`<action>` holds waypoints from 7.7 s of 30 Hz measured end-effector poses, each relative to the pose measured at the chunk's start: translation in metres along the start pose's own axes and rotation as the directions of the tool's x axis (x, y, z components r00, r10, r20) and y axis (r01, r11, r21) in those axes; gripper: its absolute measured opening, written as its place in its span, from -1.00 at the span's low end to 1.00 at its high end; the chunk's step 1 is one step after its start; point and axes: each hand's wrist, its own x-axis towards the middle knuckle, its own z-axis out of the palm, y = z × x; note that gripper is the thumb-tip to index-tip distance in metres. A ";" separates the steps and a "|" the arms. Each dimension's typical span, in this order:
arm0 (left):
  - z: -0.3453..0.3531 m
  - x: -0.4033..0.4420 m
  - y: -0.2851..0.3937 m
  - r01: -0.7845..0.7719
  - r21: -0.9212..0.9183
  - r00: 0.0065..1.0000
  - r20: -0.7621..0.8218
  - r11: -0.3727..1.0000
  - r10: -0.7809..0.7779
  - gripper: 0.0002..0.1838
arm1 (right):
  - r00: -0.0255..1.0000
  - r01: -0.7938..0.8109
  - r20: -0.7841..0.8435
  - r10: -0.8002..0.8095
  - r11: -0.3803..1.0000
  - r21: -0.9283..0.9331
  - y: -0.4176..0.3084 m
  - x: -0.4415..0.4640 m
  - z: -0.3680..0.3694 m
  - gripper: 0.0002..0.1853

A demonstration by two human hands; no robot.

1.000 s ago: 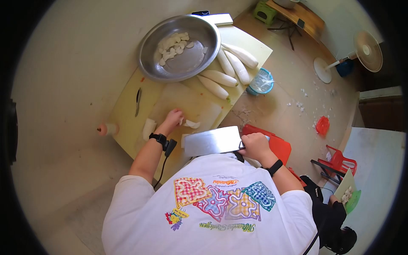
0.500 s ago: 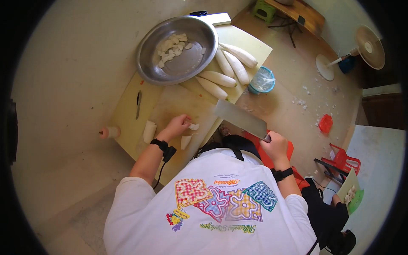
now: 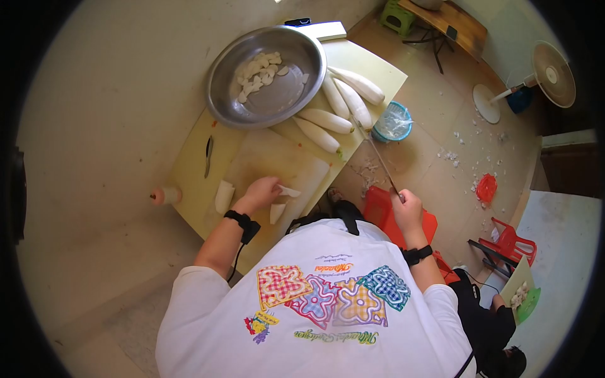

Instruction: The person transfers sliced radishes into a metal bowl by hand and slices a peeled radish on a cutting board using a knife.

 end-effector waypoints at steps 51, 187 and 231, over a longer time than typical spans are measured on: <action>0.007 -0.007 0.003 0.066 -0.127 0.987 -0.135 0.990 -0.083 -0.71 | 0.984 0.009 0.177 -0.019 0.998 0.060 -0.006 0.013 0.025 -0.47; 0.079 -0.103 0.020 0.545 -0.564 0.645 -0.192 0.621 -0.740 -0.48 | 0.825 0.199 0.529 -0.197 0.979 0.053 -0.020 0.070 0.063 -0.50; 0.077 -0.032 0.023 0.289 -0.723 0.646 -0.335 0.627 -0.685 -0.62 | 0.553 0.545 0.819 -0.152 0.810 -0.218 -0.111 0.071 0.089 -0.34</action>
